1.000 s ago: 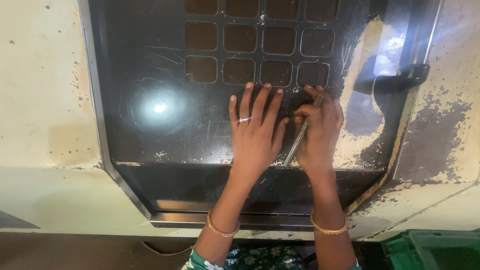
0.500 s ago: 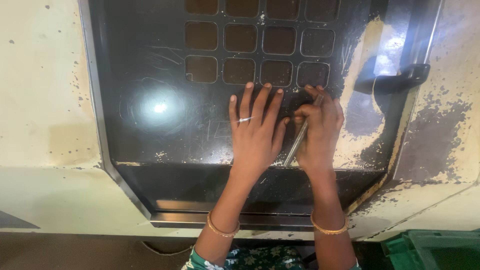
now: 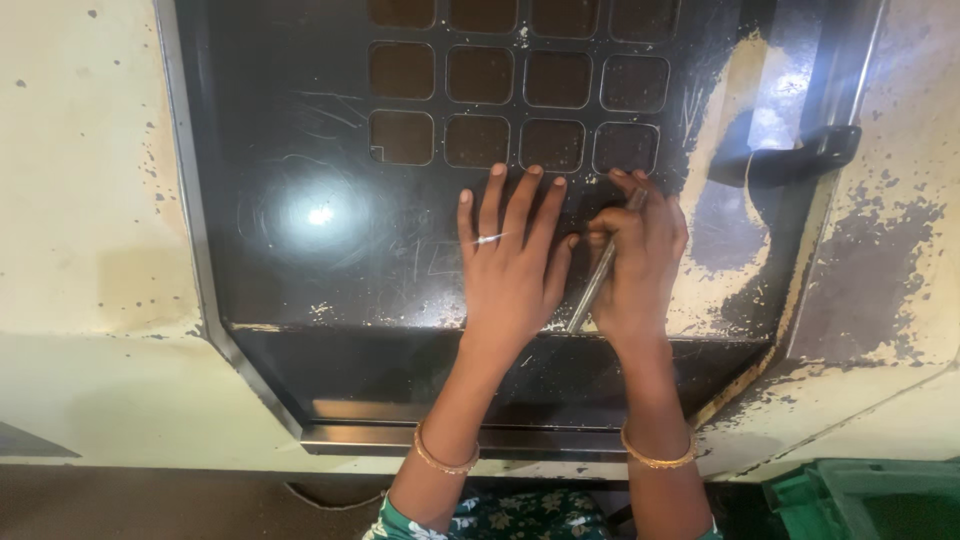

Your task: The person uses a metal rod to scrape residue from the surface of a machine. They open the machine door to access internal components and continue scraping. The person repeats this process multiple times.

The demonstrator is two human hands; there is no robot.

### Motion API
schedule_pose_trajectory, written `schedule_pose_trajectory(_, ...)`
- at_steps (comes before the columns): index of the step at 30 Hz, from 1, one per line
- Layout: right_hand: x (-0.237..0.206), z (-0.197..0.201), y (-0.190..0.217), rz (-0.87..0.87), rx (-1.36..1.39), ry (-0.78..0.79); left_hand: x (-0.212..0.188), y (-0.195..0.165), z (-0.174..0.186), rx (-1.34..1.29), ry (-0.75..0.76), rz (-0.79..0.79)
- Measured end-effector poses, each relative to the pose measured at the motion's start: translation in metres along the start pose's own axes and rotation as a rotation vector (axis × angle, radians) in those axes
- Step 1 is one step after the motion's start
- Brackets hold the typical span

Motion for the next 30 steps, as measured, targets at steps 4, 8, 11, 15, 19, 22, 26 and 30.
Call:
schedule_pose_trajectory(4, 0.0001, 0.0011, -0.0007, 0.011, 0.028, 0.000, 0.0004, -0.0003, -0.0004, -0.001, -0.001, -0.002)
schedule_pose_trajectory(8, -0.0010, -0.0004, -0.0006, 0.004, -0.003, -0.004, -0.0006, -0.0007, 0.0002, -0.005, -0.007, -0.003)
schedule_pose_trajectory(11, -0.0013, -0.0007, -0.0014, 0.003, -0.001, -0.006, -0.0002, -0.0011, 0.0005, -0.002, -0.006, -0.004)
schedule_pose_trajectory(15, -0.0005, -0.0008, -0.0018, 0.010, -0.010, -0.004, -0.0001, -0.0014, 0.0007, -0.004, 0.004, 0.002)
schedule_pose_trajectory(19, -0.0011, 0.0004, -0.0003, 0.006, -0.006, 0.002, -0.0013, -0.0016, 0.0009, -0.020, -0.019, -0.006)
schedule_pose_trajectory(22, -0.0002, 0.0018, 0.0015, 0.004, -0.001, 0.006, -0.0007, -0.0010, 0.0016, -0.009, -0.011, -0.012)
schedule_pose_trajectory(26, 0.0011, 0.0023, 0.0027, 0.008, -0.015, 0.003, -0.0001, -0.0012, 0.0016, -0.007, -0.015, -0.016)
schedule_pose_trajectory(30, 0.0004, 0.0021, 0.0032, 0.013, -0.002, -0.006, -0.0011, -0.0012, 0.0018, -0.015, -0.013, -0.015)
Point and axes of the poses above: each hand's wrist, its own x-axis towards the middle knuckle, its own z-axis out of the back of the hand, y = z × x, the point moved 2 cm from there along x, towards the middle knuckle, and after that the axes turned 7 degrees about y, right-handed, at the moved point
